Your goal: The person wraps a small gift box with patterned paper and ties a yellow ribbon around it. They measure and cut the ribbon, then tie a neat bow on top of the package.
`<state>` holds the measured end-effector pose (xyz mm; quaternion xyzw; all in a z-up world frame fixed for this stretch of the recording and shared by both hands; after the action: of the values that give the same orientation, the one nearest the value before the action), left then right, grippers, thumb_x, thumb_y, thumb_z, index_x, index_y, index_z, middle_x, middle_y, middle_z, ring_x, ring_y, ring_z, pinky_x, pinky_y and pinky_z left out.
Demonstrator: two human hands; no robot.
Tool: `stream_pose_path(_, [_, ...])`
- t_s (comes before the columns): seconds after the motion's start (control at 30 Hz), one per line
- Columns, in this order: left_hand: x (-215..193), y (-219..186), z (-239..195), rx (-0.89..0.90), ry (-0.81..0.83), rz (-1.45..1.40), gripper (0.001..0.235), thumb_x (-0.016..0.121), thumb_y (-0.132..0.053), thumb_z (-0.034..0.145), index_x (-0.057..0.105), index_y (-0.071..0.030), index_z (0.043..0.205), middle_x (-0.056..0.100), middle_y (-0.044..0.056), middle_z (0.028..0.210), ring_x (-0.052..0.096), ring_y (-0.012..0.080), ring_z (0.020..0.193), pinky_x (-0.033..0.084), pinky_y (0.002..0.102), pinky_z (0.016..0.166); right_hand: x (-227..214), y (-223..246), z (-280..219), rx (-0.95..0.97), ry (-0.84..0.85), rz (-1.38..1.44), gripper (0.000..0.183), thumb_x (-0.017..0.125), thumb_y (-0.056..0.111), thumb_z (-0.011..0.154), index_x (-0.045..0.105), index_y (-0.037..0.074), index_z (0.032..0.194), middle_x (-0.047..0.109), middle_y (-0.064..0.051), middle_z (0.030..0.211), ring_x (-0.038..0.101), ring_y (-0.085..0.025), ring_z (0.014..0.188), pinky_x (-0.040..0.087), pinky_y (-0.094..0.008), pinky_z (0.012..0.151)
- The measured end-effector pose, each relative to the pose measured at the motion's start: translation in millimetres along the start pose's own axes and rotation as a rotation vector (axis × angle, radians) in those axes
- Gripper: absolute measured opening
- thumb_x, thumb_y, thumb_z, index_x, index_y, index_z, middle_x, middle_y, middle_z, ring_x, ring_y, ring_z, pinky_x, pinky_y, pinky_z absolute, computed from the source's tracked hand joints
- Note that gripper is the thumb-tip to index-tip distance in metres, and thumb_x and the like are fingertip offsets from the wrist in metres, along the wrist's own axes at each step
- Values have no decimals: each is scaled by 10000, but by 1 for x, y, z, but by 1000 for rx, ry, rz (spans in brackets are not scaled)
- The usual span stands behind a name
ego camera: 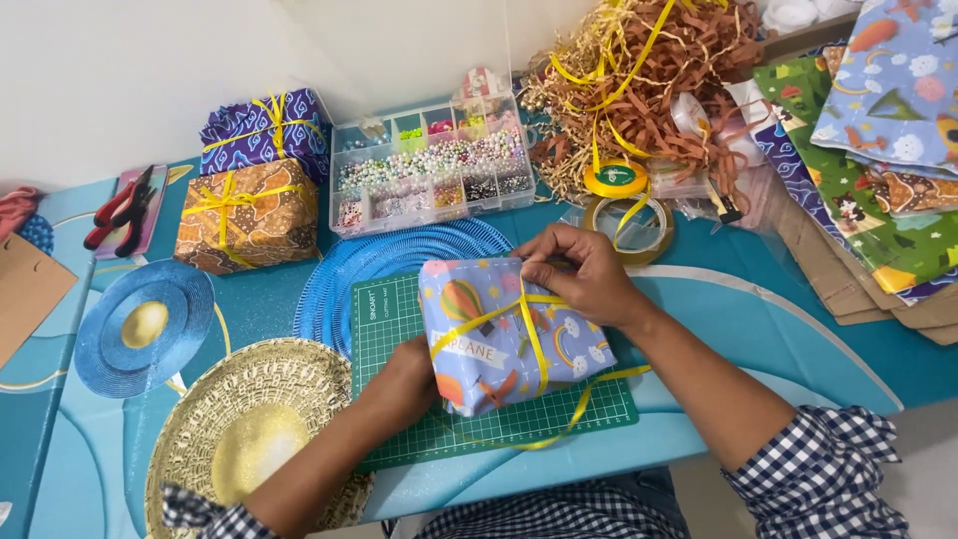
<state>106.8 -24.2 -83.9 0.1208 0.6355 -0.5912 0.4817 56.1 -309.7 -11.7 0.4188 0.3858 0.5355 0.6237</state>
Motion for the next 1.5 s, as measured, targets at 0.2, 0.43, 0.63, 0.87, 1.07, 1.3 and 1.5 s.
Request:
stream_pose_path(0.2, [-21,-2,50,186,18,83,91,770,11,1035,802,12,1120,757,180,1016,753,413,941,658,430,852,9,15,-4,-28,65,30,121,863,33,1041,768,19,967,863,-192,1087,813,-241,1087,644,-404,970])
stream_pose_path(0.43, [-49,-2,84,448,41,199,75,702,-70,1141,717,-65,1068,666,122,1013,655,374,963,606,377,902,16,33,-2,-75,132,17,106,850,21,1047,774,19,973,862,-208,1066,850,-278,1049,659,-399,956])
stream_pose_path(0.63, [-55,5,115,531,-233,411,62,713,-201,1135,744,-147,1139,603,52,1081,666,307,899,549,440,815,20,37,-6,-116,156,-44,113,858,44,1046,769,8,987,858,-196,1077,830,-273,1050,648,-430,965])
stream_pose_path(0.87, [-83,-13,134,474,-512,729,94,735,-178,1110,748,-265,1076,516,1,982,545,231,861,450,431,792,26,45,-9,-134,181,-122,103,871,68,1039,790,18,998,860,-202,1084,841,-310,1038,651,-444,952])
stream_pose_path(1.07, [-86,13,143,-208,-270,-40,129,724,-286,1152,807,-289,1251,729,-20,639,664,228,546,533,395,637,30,45,-6,-70,218,-152,92,859,70,1045,799,13,1004,852,-226,1075,854,-359,1061,669,-462,960])
stream_pose_path(1.3, [-67,29,139,-305,-175,-687,160,652,-144,1188,767,-106,1292,798,144,810,735,186,710,551,287,635,37,45,5,-31,249,-263,120,852,84,1054,777,2,1008,836,-225,1062,864,-396,1084,688,-485,970])
stream_pose_path(1.5, [-66,27,125,-294,-136,-695,161,655,-104,1185,768,-77,1296,790,151,872,726,187,806,616,316,741,49,35,15,77,348,-327,121,833,117,1076,775,22,1027,807,-204,1047,850,-402,1138,694,-489,997])
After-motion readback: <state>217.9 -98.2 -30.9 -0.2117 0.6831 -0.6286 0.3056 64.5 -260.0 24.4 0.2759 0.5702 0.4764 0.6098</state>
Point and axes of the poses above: each hand's wrist, its own z-axis towards the middle knuckle, its own x-axis out of the palm, y = z × x, the point moved 6 cm from there along z, towards the middle knuckle
